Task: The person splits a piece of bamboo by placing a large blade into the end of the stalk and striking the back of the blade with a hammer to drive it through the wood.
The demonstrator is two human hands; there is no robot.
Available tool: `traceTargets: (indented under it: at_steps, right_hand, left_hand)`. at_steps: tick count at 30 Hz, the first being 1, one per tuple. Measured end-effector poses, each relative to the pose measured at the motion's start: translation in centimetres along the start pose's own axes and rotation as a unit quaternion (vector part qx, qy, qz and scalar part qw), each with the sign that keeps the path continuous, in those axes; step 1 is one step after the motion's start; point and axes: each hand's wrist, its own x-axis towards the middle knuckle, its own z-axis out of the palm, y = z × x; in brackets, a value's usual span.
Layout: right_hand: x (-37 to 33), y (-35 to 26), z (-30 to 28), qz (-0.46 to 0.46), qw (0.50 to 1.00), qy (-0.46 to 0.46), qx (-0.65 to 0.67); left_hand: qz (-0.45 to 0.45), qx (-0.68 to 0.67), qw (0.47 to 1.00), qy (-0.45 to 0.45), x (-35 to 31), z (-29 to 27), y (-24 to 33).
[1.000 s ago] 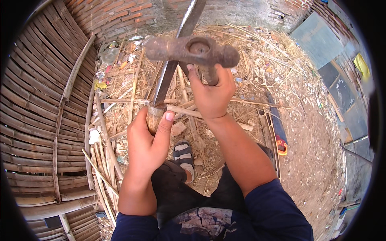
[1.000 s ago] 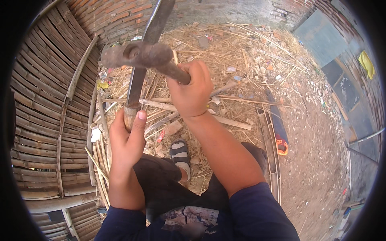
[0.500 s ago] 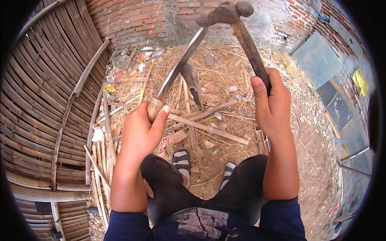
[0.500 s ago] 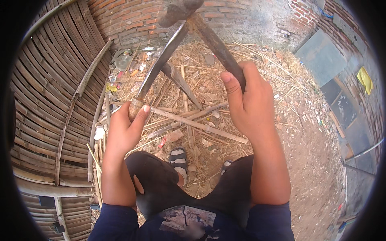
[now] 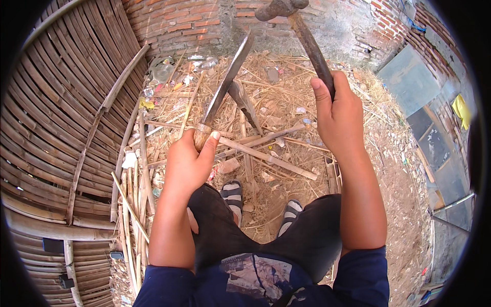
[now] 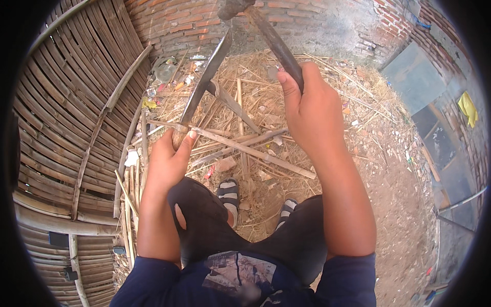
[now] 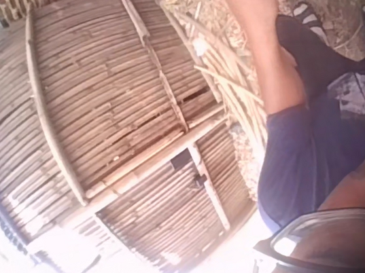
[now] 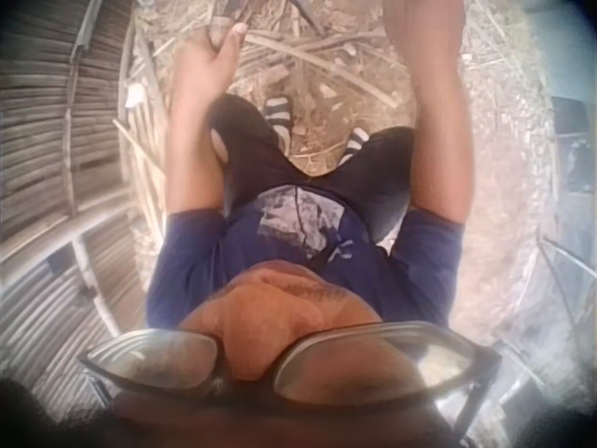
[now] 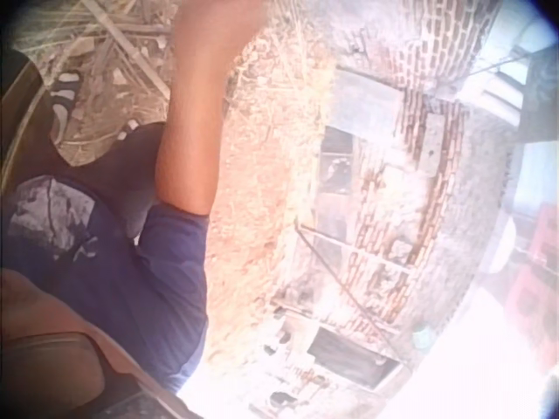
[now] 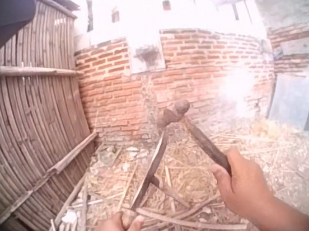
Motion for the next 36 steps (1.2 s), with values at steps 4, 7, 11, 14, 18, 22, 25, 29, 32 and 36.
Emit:
traceTargets:
  at_steps: [4, 7, 11, 14, 18, 22, 25, 29, 32, 36]
  right_hand:
    - [-1.1, -0.3, 1.9, -0.015, 0.994, -0.065, -0.083]
    - [-1.0, 0.8, 2.6, -0.004, 0.982, -0.131, -0.138]
    - [-1.4, 0.7, 2.2, 0.036, 0.991, -0.105, -0.077]
    - [-1.7, 2.0, 2.7, 0.007, 0.998, -0.056, -0.037]
    - [-2.0, 4.5, 4.7, 0.025, 0.995, -0.096, -0.033]
    - [-2.8, 7.5, 6.9, 0.08, 0.989, -0.123, 0.012]
    - [-4.3, 10.2, 7.9, 0.148, 0.981, -0.113, 0.057]
    - [-5.5, 13.3, 7.2, 0.207, 0.969, -0.094, 0.094]
    - [-5.8, 15.2, 6.9, 0.211, 0.968, -0.072, 0.117]
    - [-6.2, 16.3, 5.9, 0.241, 0.957, -0.072, 0.146]
  left_hand:
    - [0.029, 0.027, 0.999, -0.006, -0.6, 0.4, 0.4]
    - [0.052, 0.038, 0.998, -0.026, -0.4, 1.8, -1.2]
    - [0.031, 0.078, 0.996, -0.037, -1.0, 5.1, -4.2]
    - [-0.01, 0.062, 0.997, -0.042, -1.1, 6.2, -4.9]
    - [0.03, 0.103, 0.994, -0.023, 1.0, 6.7, -4.2]
    - [0.013, 0.157, 0.985, -0.065, 4.8, 7.5, -4.2]
    - [-0.022, 0.243, 0.961, -0.133, 7.3, 9.4, -4.7]
    - [-0.037, 0.31, 0.928, -0.203, 9.3, 11.9, -7.4]
    - [-0.034, 0.304, 0.935, -0.177, 10.4, 13.1, -9.3]
    - [-0.016, 0.259, 0.953, -0.159, 11.7, 14.4, -8.0]
